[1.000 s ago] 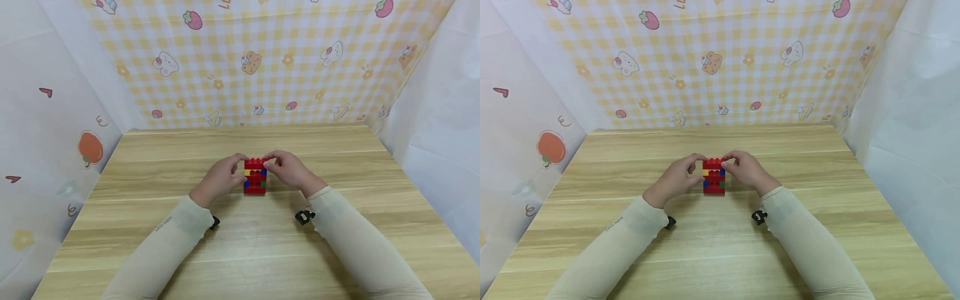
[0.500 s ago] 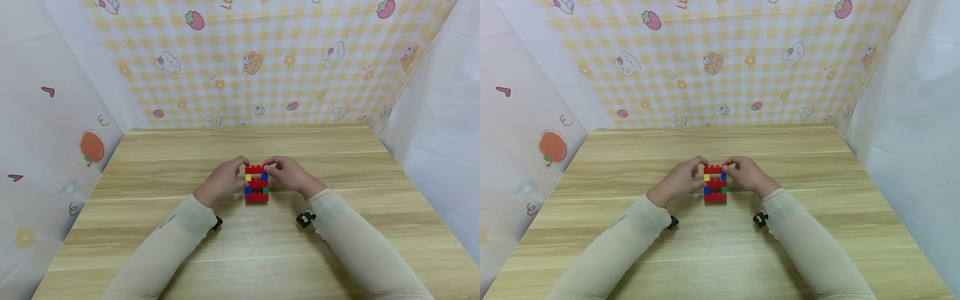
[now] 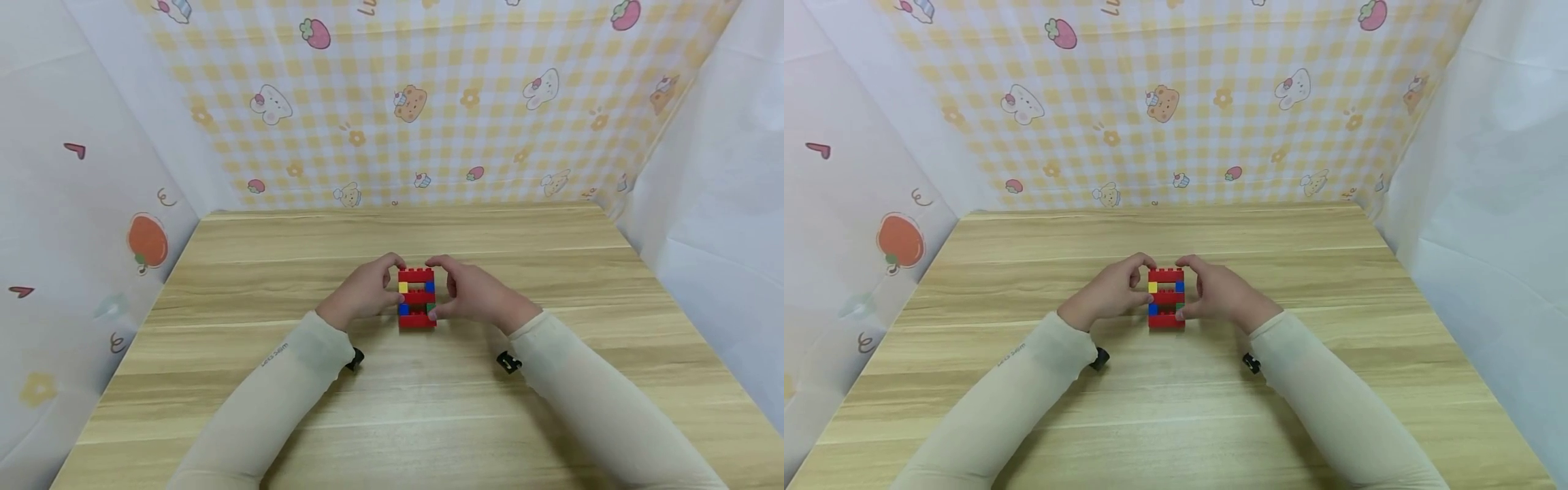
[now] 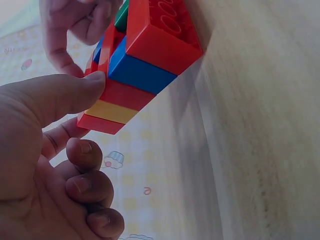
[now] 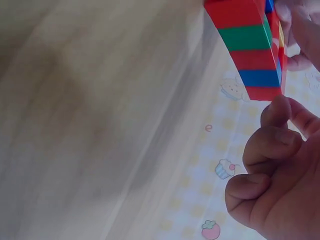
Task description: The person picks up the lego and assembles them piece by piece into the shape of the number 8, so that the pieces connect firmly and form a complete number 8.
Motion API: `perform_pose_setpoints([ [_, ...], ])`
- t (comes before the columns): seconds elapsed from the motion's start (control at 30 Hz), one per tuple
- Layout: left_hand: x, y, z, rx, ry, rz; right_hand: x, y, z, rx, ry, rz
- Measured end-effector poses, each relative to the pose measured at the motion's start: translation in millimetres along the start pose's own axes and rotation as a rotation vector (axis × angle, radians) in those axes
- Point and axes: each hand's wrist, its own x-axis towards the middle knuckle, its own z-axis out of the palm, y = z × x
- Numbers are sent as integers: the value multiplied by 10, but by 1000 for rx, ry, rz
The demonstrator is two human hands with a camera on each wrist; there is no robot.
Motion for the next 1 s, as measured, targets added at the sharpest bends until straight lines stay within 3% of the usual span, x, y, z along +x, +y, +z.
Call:
perform_pose_setpoints([
  [0.17, 36, -56, -18, -50, -4, -10, 14, -34, 43, -39, -43, 27],
  [0.6, 53, -66, -34, -123, -25, -54, 56, -21, 83, -57, -52, 73],
  [0.83, 36, -90, -18, -43, -102, -68, 54, 9, 97, -47, -53, 42],
  [1.0, 20, -56, 13, 17, -165, -110, 57, 54, 109, -18, -92, 69],
])
